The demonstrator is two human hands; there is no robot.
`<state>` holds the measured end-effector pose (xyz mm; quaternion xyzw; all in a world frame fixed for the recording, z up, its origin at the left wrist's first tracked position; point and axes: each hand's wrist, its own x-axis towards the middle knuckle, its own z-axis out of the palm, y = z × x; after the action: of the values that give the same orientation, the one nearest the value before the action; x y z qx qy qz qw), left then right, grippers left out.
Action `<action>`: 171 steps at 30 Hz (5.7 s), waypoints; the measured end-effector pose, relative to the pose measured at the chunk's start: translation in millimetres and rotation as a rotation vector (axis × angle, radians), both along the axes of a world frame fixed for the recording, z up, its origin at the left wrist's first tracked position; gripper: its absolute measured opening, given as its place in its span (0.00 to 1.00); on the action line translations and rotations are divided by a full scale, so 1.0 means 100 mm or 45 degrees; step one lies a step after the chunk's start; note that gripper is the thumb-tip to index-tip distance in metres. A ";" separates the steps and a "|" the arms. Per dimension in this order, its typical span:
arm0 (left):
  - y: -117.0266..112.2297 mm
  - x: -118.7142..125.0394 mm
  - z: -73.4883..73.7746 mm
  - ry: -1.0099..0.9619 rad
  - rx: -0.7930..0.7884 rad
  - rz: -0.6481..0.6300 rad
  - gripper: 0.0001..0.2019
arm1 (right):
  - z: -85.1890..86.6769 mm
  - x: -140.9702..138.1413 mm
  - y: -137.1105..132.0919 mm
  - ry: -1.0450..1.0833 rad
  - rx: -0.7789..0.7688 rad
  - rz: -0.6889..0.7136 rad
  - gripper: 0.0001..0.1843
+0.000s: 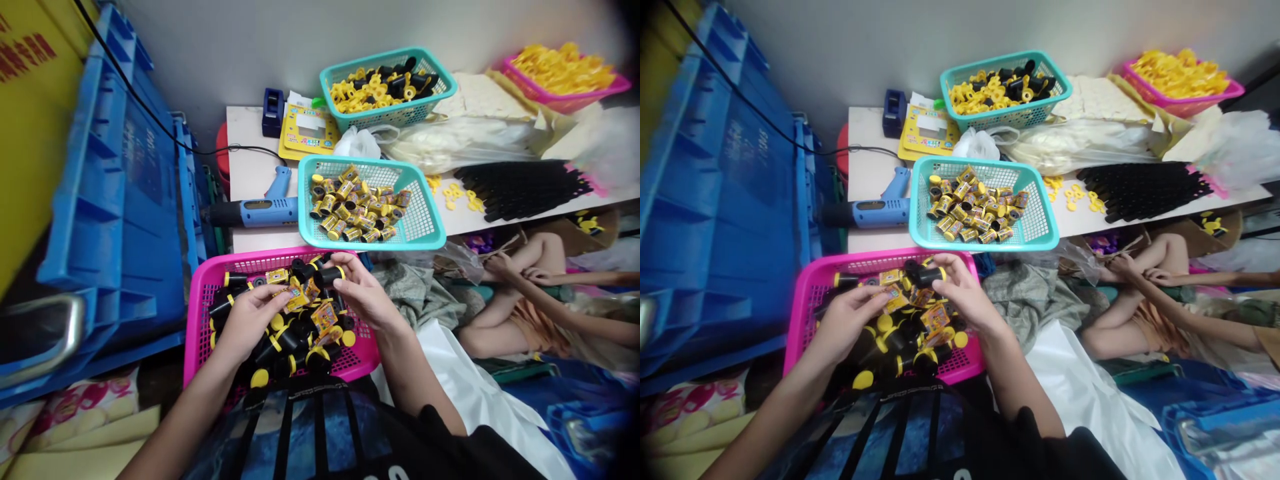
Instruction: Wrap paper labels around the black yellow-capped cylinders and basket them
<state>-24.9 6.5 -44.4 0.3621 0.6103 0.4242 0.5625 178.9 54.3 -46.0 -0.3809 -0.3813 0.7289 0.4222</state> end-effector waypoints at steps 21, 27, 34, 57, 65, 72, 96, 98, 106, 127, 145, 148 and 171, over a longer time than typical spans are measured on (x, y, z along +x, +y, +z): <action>-0.01 -0.01 -0.03 0.006 0.268 -0.110 0.17 | -0.03 -0.15 -0.14 -0.370 0.277 -0.101 0.18; -0.03 -0.04 -0.01 0.058 0.265 -0.119 0.18 | -0.04 -0.22 -0.14 -0.305 0.131 -0.005 0.17; -0.01 0.02 0.12 0.090 0.292 -0.153 0.16 | -0.13 -0.30 -0.20 -0.205 0.343 -0.052 0.22; -0.02 0.11 0.12 -0.009 0.274 -0.209 0.13 | -0.32 -0.40 -0.25 0.133 0.034 0.275 0.31; -0.03 0.08 0.16 0.506 0.524 -0.204 0.20 | -0.13 -0.38 -0.27 -0.210 0.334 0.131 0.28; 0.10 0.03 0.24 0.873 0.840 -0.230 0.19 | 0.50 0.27 0.47 -1.251 0.997 -0.645 0.27; 0.11 0.29 0.01 1.330 0.350 -0.989 0.11 | -0.23 -0.04 0.28 -1.612 1.140 0.206 0.15; 0.04 0.41 -0.05 1.418 0.362 -1.014 0.13 | -0.26 -0.05 0.27 -1.573 1.102 0.192 0.12; 0.07 0.42 -0.20 1.236 0.366 -1.038 0.12 | -0.27 0.18 0.09 -1.328 0.915 0.102 0.09; 0.03 0.07 -0.03 -0.343 -0.029 0.121 0.13 | -0.22 -0.16 0.16 -1.239 0.884 0.084 0.13; 0.04 -0.03 -0.05 0.057 0.082 0.160 0.12 | -0.11 -0.02 0.14 -0.343 0.354 0.059 0.19; 0.02 -0.04 -0.09 -0.044 0.077 0.164 0.13 | -0.09 -0.03 0.13 -0.183 0.264 0.146 0.20; -0.02 0.05 0.01 -0.112 0.128 -0.012 0.17 | -0.18 -0.28 -0.09 -0.268 0.538 0.170 0.22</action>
<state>-20.3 4.8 -43.7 0.3739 0.5610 0.4673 0.5719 150.9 45.4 -63.7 -0.3317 -0.5916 0.6156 0.4014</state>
